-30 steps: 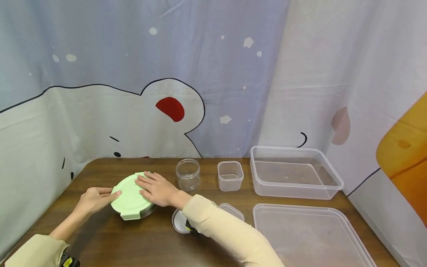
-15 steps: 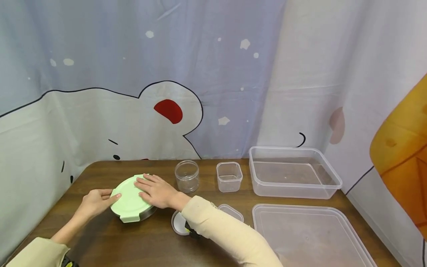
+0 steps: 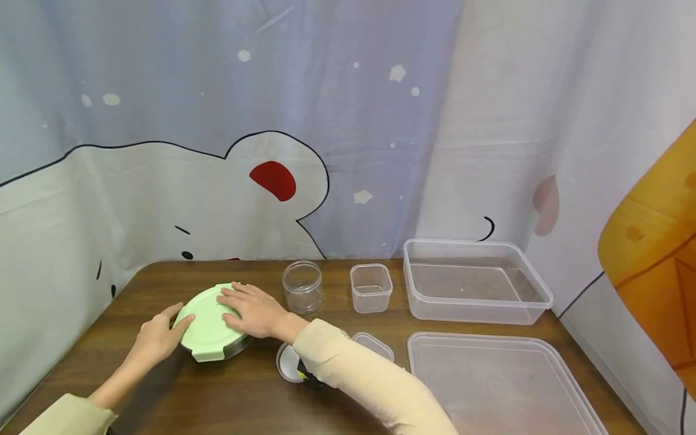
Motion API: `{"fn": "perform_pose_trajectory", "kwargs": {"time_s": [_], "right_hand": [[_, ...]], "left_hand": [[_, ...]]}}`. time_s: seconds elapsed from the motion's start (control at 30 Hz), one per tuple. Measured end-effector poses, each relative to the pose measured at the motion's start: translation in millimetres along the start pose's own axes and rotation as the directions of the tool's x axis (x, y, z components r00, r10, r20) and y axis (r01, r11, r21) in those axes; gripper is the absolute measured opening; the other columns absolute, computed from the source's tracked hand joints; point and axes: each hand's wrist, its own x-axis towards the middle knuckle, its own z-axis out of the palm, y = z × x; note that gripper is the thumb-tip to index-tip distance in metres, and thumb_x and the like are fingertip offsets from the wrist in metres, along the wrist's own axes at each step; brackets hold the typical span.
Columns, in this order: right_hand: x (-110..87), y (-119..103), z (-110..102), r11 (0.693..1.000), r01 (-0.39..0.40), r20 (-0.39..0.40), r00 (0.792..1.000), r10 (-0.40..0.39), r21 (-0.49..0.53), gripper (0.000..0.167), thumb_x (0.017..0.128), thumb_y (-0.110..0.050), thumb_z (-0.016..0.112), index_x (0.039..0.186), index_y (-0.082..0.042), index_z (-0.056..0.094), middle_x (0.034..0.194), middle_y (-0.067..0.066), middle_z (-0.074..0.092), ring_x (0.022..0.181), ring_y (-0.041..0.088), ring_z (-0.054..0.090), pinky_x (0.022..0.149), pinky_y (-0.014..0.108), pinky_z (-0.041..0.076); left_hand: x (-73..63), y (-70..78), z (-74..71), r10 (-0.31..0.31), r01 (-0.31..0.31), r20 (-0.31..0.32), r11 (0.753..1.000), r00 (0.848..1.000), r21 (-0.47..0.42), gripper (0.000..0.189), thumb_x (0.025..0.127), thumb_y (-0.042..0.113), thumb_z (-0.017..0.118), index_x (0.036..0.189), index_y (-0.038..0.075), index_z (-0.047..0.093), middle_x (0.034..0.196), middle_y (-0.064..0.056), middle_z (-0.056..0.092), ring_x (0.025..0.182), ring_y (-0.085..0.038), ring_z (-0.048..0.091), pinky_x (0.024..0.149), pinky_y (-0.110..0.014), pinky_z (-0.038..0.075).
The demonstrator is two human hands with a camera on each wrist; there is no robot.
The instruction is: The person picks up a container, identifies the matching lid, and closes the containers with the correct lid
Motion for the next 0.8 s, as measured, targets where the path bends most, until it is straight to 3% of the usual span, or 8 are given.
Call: {"fn": "perform_pose_trajectory", "kwargs": {"time_s": [0.13,0.23,0.33,0.43,0.6,0.7,0.8], "right_hand": [[0.7,-7.3,1.5,0.994,-0.069,-0.13,0.99,0.058,-0.084,0.043,0.1,-0.041,0.044,0.136,-0.021,0.056,0.144,0.0,0.051,0.138,0.021,0.041,0.115,0.028,0.033],[1.4,-14.4,3.7,0.978,-0.188,-0.243,0.956,0.161,-0.092,0.042,0.094,-0.048,0.052,0.122,-0.02,0.065,0.13,0.001,0.062,0.119,0.021,0.056,0.093,0.026,0.051],[1.7,-22.1,2.2,0.952,-0.305,-0.285,0.916,0.283,-0.036,0.042,0.09,-0.052,0.058,0.113,-0.019,0.068,0.119,0.002,0.064,0.101,0.018,0.056,0.069,0.022,0.054],[4.1,-30.6,-4.7,0.918,-0.396,-0.262,0.884,0.388,0.022,0.035,0.09,-0.046,0.061,0.112,-0.021,0.071,0.113,0.004,0.062,0.092,0.018,0.054,0.057,0.023,0.049],[11.3,-44.0,-19.6,0.866,-0.497,-0.118,0.858,0.5,0.055,0.028,0.093,-0.035,0.059,0.117,-0.029,0.07,0.108,0.008,0.06,0.083,0.021,0.054,0.052,0.027,0.043],[14.4,-46.9,-24.8,0.851,-0.514,-0.043,0.853,0.52,0.104,0.028,0.093,-0.031,0.059,0.119,-0.027,0.069,0.107,0.012,0.061,0.084,0.024,0.06,0.056,0.029,0.046],[15.9,-44.3,-25.6,0.859,-0.486,-0.04,0.866,0.498,0.159,0.024,0.091,-0.026,0.062,0.112,-0.021,0.072,0.101,0.012,0.064,0.087,0.025,0.061,0.061,0.029,0.049]], "left_hand": [[1.3,-5.6,-1.5,-0.003,0.003,-0.035,1.0,0.999,-0.001,0.056,0.1,0.026,0.049,0.139,-0.013,0.037,0.135,-0.038,0.044,0.122,-0.055,0.043,0.093,-0.066,0.04],[1.6,-9.4,-2.9,-0.005,0.004,-0.073,1.0,0.997,-0.01,0.055,0.098,0.026,0.051,0.136,-0.012,0.041,0.122,-0.036,0.053,0.11,-0.051,0.052,0.085,-0.062,0.044],[1.1,-12.6,-3.1,0.005,-0.008,-0.118,1.0,0.993,-0.029,0.051,0.097,0.024,0.054,0.133,-0.011,0.045,0.109,-0.032,0.057,0.098,-0.044,0.056,0.077,-0.056,0.045],[1.2,-15.2,-3.8,0.015,-0.023,-0.166,0.998,0.986,-0.052,0.047,0.096,0.021,0.055,0.131,-0.011,0.048,0.107,-0.032,0.059,0.097,-0.044,0.057,0.076,-0.056,0.044],[4.7,-20.3,-6.7,0.018,-0.037,-0.234,0.996,0.972,-0.076,0.039,0.095,0.016,0.056,0.125,-0.009,0.054,0.11,-0.034,0.061,0.103,-0.048,0.056,0.082,-0.061,0.042],[8.3,-23.4,-7.7,0.025,-0.044,-0.264,0.997,0.964,-0.07,0.036,0.094,0.015,0.057,0.121,-0.008,0.057,0.11,-0.034,0.06,0.103,-0.049,0.056,0.082,-0.062,0.042],[10.9,-26.3,-8.5,0.024,-0.044,-0.285,0.997,0.958,-0.062,0.034,0.094,0.014,0.058,0.119,-0.009,0.059,0.109,-0.034,0.06,0.102,-0.049,0.055,0.081,-0.062,0.042]]}}
